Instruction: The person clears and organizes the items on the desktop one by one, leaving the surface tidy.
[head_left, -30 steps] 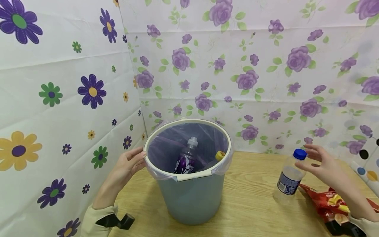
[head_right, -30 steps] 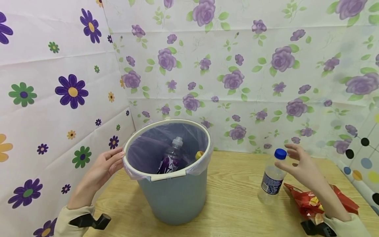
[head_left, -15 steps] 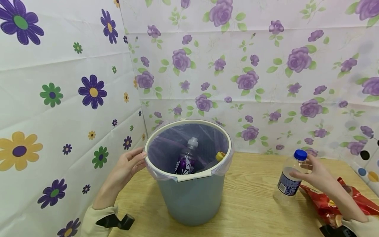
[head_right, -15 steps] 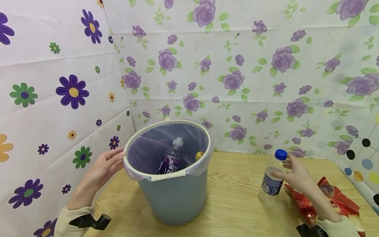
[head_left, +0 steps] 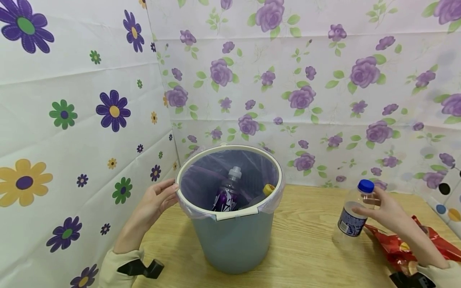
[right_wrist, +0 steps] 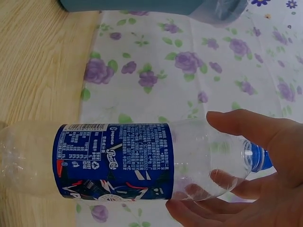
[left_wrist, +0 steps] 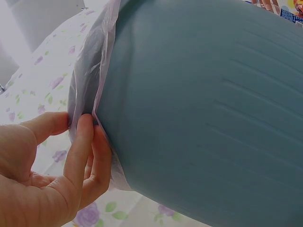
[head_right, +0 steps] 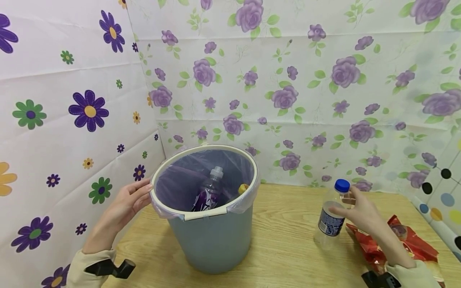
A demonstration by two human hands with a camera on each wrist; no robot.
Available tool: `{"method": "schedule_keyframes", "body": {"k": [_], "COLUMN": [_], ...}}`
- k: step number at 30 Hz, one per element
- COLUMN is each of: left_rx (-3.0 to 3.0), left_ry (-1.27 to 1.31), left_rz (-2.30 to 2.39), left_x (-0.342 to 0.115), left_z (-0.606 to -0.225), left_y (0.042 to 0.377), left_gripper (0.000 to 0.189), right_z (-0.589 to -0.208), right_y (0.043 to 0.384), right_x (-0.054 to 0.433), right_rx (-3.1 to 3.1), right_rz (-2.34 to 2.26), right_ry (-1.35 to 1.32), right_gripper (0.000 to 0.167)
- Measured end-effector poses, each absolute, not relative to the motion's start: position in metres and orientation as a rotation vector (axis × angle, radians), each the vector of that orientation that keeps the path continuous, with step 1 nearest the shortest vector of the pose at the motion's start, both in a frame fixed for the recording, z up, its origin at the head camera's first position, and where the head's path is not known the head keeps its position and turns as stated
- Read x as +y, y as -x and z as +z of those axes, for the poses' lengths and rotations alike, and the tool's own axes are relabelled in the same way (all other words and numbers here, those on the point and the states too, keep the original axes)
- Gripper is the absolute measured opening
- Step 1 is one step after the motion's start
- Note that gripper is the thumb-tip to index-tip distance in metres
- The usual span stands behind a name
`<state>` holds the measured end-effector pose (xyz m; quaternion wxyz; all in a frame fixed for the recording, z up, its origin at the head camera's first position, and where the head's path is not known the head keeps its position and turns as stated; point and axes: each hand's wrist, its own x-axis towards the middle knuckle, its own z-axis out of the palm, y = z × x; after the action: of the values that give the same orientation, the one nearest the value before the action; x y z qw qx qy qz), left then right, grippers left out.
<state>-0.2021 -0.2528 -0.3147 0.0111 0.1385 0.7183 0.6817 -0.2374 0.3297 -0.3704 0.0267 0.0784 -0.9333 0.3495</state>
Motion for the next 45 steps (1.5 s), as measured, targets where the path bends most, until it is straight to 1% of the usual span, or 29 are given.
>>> {"method": "schedule_keyframes", "body": {"k": [5, 13, 24, 36, 45], "left_rx": [2.238, 2.244, 2.244, 2.247, 2.244], "left_ry": [-0.425, -0.424, -0.418, -0.437, -0.416], "left_rz": [2.132, 2.131, 2.118, 2.113, 2.115], "left_x": [-0.253, -0.253, -0.253, -0.254, -0.254], "left_z": [-0.314, -0.315, -0.316, -0.316, -0.316], "left_y": [0.202, 0.204, 0.206, 0.206, 0.206], "left_gripper": [0.06, 0.06, 0.06, 0.059, 0.06], "right_z": [-0.364, -0.351, -0.342, -0.333, -0.326], "right_y": [0.236, 0.234, 0.234, 0.23, 0.229], "right_x": [0.327, 0.32, 0.315, 0.311, 0.306], "right_rx": [-2.877, -2.826, -2.792, -2.677, -2.609], "right_rz": [1.101, 1.094, 1.102, 1.075, 1.156], "right_ry": [-0.225, -0.236, -0.246, -0.306, -0.345], "right_gripper": [0.085, 0.082, 0.085, 0.078, 0.073]}}
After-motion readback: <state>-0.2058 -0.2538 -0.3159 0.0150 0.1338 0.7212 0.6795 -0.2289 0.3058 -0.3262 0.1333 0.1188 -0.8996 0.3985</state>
